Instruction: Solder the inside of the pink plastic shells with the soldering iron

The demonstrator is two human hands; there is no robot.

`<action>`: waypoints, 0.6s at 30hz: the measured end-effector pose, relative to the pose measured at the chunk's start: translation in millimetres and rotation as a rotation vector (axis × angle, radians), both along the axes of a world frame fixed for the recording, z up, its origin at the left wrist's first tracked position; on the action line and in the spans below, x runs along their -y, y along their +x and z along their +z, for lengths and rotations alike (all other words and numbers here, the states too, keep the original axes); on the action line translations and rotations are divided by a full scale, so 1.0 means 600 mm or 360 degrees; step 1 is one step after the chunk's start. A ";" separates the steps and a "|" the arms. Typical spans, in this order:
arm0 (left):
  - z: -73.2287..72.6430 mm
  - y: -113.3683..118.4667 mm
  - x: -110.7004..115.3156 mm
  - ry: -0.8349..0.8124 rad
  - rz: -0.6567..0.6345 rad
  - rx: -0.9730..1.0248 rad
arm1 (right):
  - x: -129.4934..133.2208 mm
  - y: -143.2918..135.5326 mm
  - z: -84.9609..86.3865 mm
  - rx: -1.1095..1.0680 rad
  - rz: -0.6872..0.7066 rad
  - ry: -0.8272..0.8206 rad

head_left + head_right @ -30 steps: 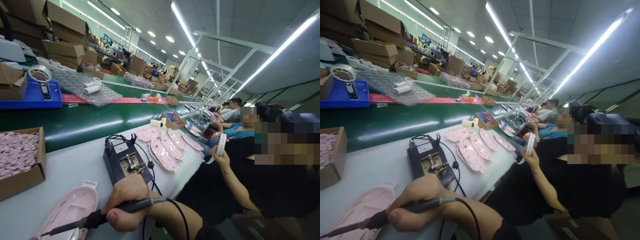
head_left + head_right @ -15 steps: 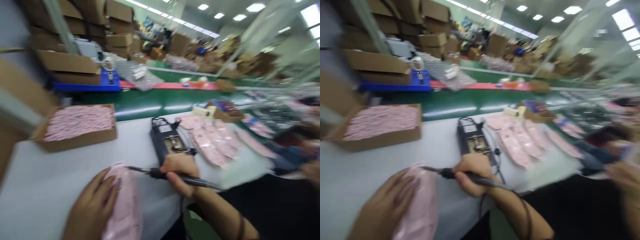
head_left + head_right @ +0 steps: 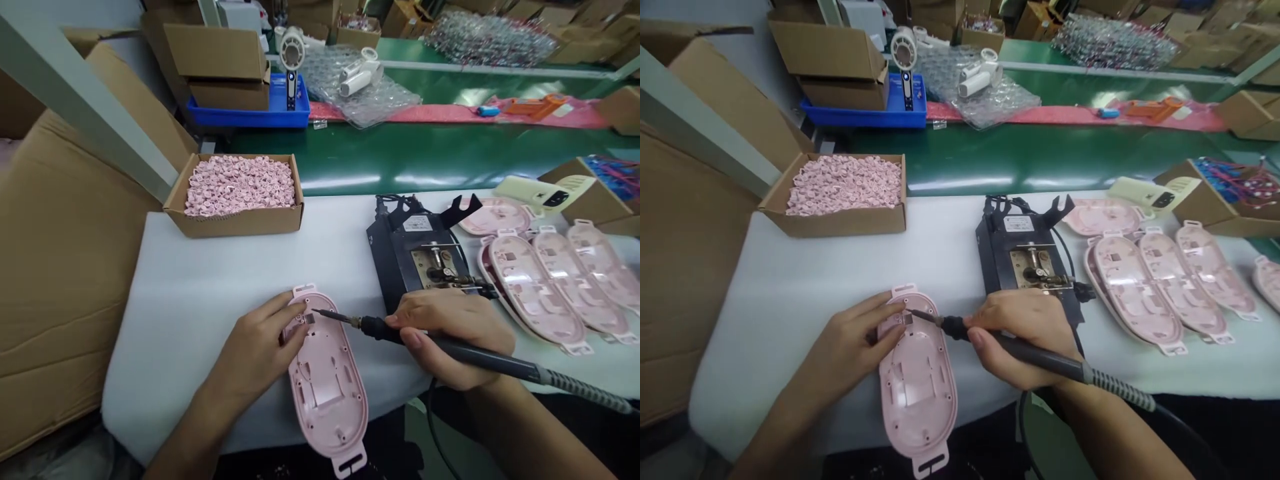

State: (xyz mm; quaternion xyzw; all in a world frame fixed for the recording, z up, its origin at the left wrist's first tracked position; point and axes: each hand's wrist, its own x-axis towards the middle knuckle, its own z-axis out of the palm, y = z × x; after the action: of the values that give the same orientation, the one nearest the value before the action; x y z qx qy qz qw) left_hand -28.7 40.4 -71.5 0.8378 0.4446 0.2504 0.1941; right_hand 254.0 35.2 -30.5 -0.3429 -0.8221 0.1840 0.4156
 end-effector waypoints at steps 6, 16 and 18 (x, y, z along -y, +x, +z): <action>-0.009 0.014 0.010 -0.0006 -0.0025 0.0139 | 0.003 0.004 -0.005 -0.0010 0.0058 -0.0091; 0.000 0.025 0.003 -0.0001 -0.0113 -0.0003 | 0.006 0.017 -0.008 0.0079 -0.0049 -0.0133; 0.002 0.027 0.001 -0.0048 -0.0110 0.0027 | 0.007 0.017 -0.005 0.0137 -0.0066 -0.0126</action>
State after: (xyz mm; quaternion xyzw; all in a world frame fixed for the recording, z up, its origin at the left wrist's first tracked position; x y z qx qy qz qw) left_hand -12.6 39.9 -70.4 0.8474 0.4176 0.2440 0.2190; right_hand 264.1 31.1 -33.3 -0.3836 -0.8239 0.1929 0.3698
